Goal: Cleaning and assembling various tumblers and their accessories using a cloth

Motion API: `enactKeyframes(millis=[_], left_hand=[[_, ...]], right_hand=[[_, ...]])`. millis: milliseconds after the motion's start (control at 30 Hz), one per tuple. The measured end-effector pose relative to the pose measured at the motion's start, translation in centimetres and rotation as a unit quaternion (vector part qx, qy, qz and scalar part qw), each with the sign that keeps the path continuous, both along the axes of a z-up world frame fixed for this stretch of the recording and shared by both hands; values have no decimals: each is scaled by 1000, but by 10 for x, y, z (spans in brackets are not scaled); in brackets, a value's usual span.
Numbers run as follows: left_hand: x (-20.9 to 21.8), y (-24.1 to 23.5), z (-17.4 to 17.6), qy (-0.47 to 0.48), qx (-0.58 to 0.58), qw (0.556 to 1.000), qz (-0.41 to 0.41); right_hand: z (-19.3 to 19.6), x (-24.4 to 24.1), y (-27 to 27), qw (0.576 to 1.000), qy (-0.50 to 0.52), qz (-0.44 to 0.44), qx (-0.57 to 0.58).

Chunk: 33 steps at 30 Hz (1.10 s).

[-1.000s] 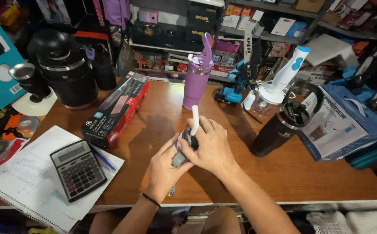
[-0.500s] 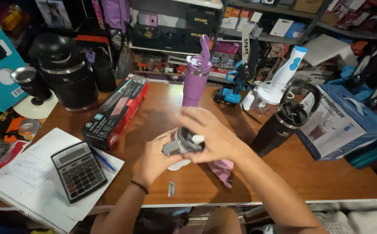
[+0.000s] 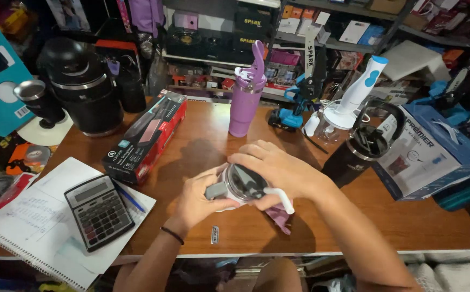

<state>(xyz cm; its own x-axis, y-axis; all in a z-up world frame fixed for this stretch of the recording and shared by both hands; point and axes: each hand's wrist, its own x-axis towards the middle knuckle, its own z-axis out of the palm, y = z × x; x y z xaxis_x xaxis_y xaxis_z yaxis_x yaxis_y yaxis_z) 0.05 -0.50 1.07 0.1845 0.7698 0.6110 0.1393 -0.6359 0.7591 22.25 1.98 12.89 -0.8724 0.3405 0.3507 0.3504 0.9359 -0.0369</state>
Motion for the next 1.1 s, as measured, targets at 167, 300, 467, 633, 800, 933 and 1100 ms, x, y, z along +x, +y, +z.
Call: enactKeyframes(millis=[167, 300, 467, 633, 800, 933, 1100], left_hand=[[-2, 4, -15, 8, 0, 1000, -21], [-5, 0, -14, 6, 16, 1000, -16], [-9, -9, -8, 15, 23, 1000, -6], [-10, -11, -1, 26, 29, 999, -32], [-16, -14, 15, 32, 29, 994, -96], [-19, -14, -6, 20, 28, 995, -91], [-18, -27, -26, 82, -15, 996, -26]], right_hand=[[6, 4, -9, 994, -18, 37, -104], [14, 0, -22, 984, 45, -11, -171], [-5, 5, -19, 994, 84, -15, -64], [0, 6, -17, 994, 75, 59, -54], [-9, 10, -18, 985, 72, 110, -111], [-29, 17, -24, 978, 73, 78, -179], [-78, 19, -49, 938, 253, -72, -225]])
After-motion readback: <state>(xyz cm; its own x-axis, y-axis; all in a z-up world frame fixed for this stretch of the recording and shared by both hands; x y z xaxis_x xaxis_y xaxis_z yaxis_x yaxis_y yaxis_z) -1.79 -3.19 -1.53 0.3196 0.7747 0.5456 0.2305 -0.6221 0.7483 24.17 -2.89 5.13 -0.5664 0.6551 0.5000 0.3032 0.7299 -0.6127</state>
